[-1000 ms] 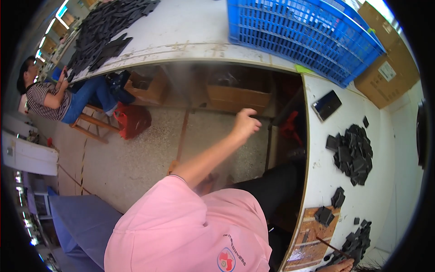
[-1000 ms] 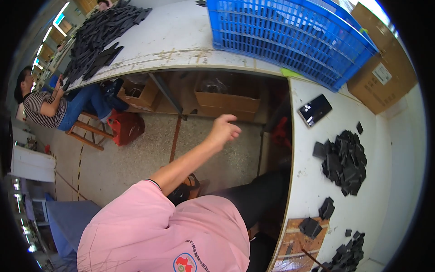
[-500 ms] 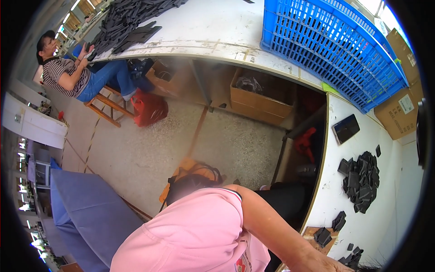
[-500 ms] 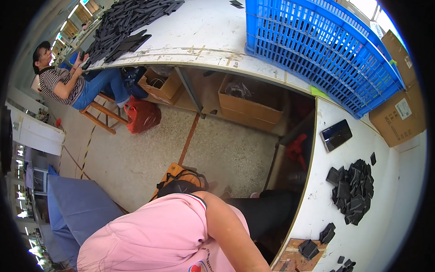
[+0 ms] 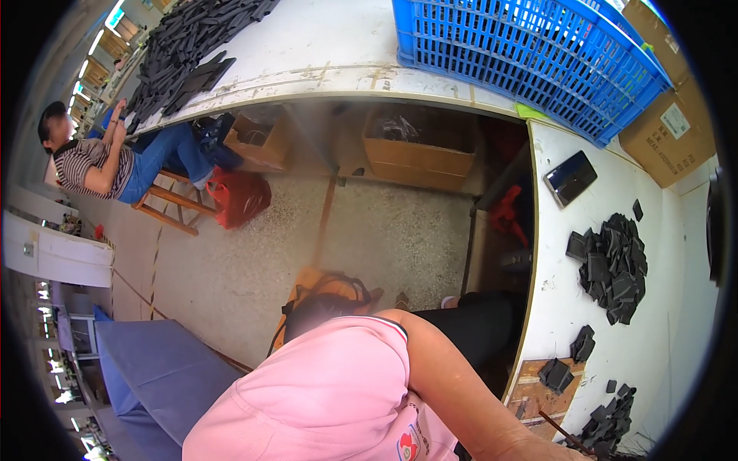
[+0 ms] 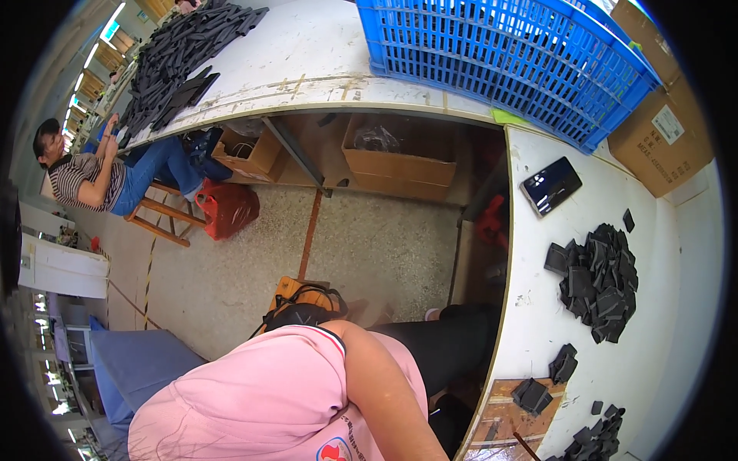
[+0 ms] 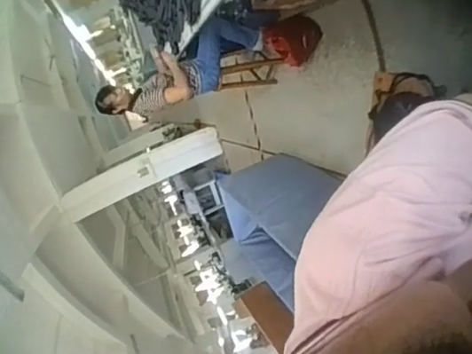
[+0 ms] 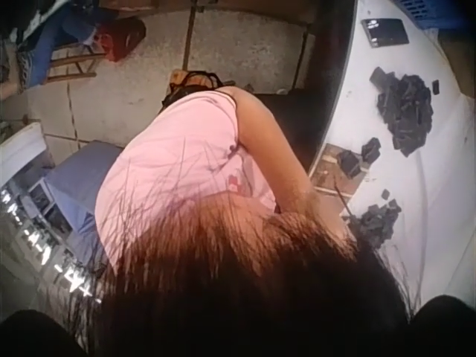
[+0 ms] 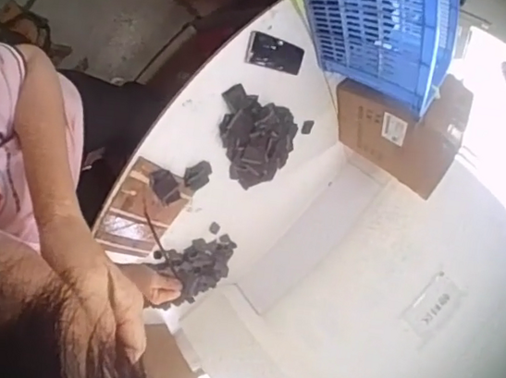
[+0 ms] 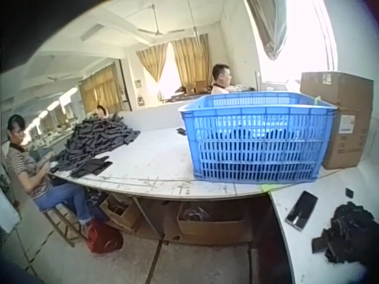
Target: Inspecting and processing small black plastic components at a workbench using a small manual tool.
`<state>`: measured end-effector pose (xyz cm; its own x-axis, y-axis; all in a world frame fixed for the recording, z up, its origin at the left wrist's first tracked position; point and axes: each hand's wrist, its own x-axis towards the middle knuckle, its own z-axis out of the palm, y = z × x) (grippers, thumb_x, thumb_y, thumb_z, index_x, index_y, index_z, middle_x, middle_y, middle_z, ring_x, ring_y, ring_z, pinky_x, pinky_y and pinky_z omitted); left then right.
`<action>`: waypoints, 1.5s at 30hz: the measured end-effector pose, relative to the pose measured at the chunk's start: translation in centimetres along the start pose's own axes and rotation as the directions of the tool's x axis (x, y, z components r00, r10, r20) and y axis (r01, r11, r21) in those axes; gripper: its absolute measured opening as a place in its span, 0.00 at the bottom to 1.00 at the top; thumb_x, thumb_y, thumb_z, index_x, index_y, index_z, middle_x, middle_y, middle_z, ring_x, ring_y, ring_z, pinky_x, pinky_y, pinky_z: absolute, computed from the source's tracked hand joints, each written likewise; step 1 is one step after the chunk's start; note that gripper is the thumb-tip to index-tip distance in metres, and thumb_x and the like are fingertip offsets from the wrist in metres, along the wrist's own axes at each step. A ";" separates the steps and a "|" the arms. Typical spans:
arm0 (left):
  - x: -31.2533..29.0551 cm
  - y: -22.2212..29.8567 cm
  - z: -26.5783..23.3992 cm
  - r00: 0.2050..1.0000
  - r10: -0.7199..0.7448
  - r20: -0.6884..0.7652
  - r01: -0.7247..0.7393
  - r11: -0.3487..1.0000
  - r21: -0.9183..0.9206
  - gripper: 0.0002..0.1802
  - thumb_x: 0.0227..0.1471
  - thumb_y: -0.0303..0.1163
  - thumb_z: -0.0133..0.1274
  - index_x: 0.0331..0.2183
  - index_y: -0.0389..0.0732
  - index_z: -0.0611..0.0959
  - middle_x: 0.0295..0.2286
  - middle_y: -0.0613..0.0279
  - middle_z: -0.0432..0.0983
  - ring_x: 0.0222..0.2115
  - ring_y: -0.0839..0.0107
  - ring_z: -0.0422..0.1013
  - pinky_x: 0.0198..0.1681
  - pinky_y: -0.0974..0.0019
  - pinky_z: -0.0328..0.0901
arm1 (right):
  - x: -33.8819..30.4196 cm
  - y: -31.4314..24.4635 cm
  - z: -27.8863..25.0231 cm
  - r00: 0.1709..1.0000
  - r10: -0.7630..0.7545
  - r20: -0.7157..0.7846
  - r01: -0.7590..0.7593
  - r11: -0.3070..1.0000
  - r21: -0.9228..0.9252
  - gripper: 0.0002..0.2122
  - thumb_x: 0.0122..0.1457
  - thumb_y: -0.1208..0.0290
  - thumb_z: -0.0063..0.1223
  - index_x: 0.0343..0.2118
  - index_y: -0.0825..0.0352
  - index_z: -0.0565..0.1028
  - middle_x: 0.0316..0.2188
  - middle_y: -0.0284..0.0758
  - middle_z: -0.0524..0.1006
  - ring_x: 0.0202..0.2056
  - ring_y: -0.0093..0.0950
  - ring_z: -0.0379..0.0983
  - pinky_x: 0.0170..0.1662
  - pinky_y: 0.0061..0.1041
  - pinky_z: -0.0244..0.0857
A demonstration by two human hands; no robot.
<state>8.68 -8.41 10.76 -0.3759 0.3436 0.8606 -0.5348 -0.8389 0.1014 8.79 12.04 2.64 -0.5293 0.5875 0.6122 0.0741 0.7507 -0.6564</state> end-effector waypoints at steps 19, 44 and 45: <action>-0.9 -2.2 -0.9 0.945 -0.326 0.036 0.282 0.752 -0.595 0.19 0.53 0.33 0.40 0.41 0.26 0.67 0.38 0.51 0.68 0.38 0.73 0.65 0.41 0.72 0.58 | 1.5 0.1 -0.8 0.997 -0.055 -0.051 0.063 0.985 0.164 0.10 0.57 0.72 0.42 0.23 0.71 0.69 0.16 0.27 0.62 0.19 0.16 0.54 0.21 0.14 0.49; -2.9 -0.1 -26.9 0.640 0.138 -0.756 0.488 -0.832 0.262 0.26 0.35 0.38 0.57 0.38 0.37 0.72 0.32 0.48 0.65 0.35 0.57 0.63 0.33 0.61 0.63 | -2.6 5.8 -3.8 0.978 0.194 0.073 -0.193 0.981 -0.019 0.07 0.54 0.77 0.41 0.33 0.73 0.71 0.21 0.27 0.65 0.21 0.15 0.57 0.24 0.12 0.52; -3.2 -0.4 -28.0 0.713 0.099 -0.695 0.410 -0.862 0.298 0.23 0.35 0.37 0.57 0.36 0.37 0.74 0.29 0.47 0.66 0.31 0.57 0.66 0.31 0.60 0.64 | -3.7 6.4 -4.5 0.979 0.196 0.065 -0.195 0.981 -0.021 0.07 0.54 0.77 0.41 0.33 0.73 0.71 0.21 0.27 0.65 0.21 0.15 0.57 0.24 0.12 0.52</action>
<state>-11.11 2.65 -5.98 -0.8463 0.4553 0.2765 0.5325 0.7380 0.4146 14.98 16.03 -1.86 -0.5582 0.7021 0.4421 0.1936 0.6283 -0.7535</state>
